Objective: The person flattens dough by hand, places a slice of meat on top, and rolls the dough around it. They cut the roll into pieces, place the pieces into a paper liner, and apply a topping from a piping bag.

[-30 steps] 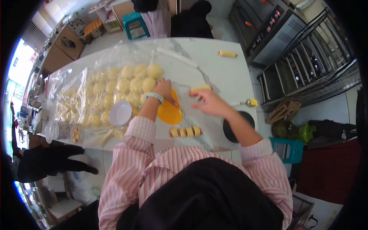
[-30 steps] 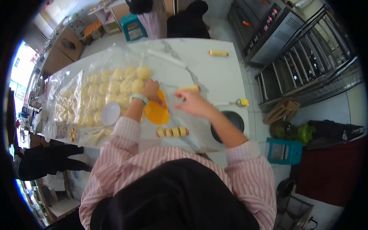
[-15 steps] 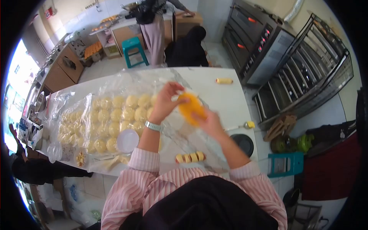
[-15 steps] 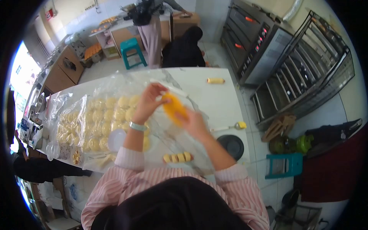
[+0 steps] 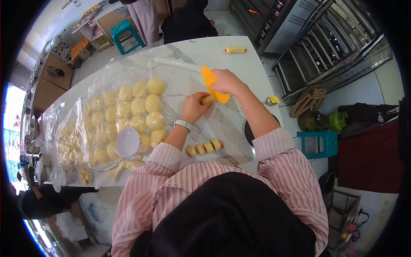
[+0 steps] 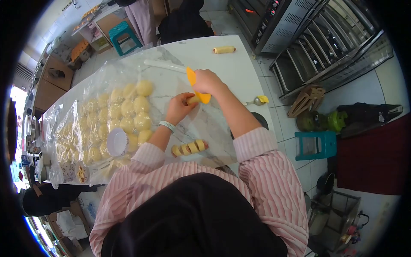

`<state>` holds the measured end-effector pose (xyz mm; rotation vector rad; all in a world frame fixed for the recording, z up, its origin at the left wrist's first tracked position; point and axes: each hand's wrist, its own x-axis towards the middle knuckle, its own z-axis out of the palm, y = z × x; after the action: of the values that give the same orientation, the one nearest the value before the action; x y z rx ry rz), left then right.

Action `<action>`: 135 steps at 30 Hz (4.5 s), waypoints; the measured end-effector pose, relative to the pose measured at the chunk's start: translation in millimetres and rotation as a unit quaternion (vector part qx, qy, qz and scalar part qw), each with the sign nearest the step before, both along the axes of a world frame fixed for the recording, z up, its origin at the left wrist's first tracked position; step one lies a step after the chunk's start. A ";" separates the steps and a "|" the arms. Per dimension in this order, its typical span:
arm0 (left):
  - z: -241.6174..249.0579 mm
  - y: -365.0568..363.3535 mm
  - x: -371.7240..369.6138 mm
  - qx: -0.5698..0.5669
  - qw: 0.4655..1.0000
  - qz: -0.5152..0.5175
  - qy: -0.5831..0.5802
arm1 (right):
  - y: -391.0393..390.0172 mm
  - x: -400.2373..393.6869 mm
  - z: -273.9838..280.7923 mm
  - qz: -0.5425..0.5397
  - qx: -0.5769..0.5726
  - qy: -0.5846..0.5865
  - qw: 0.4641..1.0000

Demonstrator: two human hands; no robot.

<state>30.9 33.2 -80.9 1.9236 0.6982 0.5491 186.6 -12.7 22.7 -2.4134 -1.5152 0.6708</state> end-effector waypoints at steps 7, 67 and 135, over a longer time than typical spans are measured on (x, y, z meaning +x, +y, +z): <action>-9.9 3.4 1.4 0.056 0.998 -0.017 -0.014 | 25.7 0.1 -29.1 0.072 -0.037 -0.037 0.996; 0.4 5.0 -23.6 0.072 0.997 -0.014 0.027 | 25.0 -37.1 -20.0 0.091 -0.026 -0.016 0.995; 104.8 -28.4 -228.8 -0.476 0.724 -0.015 -0.498 | -14.0 -233.6 36.9 0.244 0.060 0.535 0.807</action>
<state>-197.9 4.8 23.9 0.4839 0.1258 0.8636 -47.0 -26.7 59.6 -1.0540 -1.4765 1.5958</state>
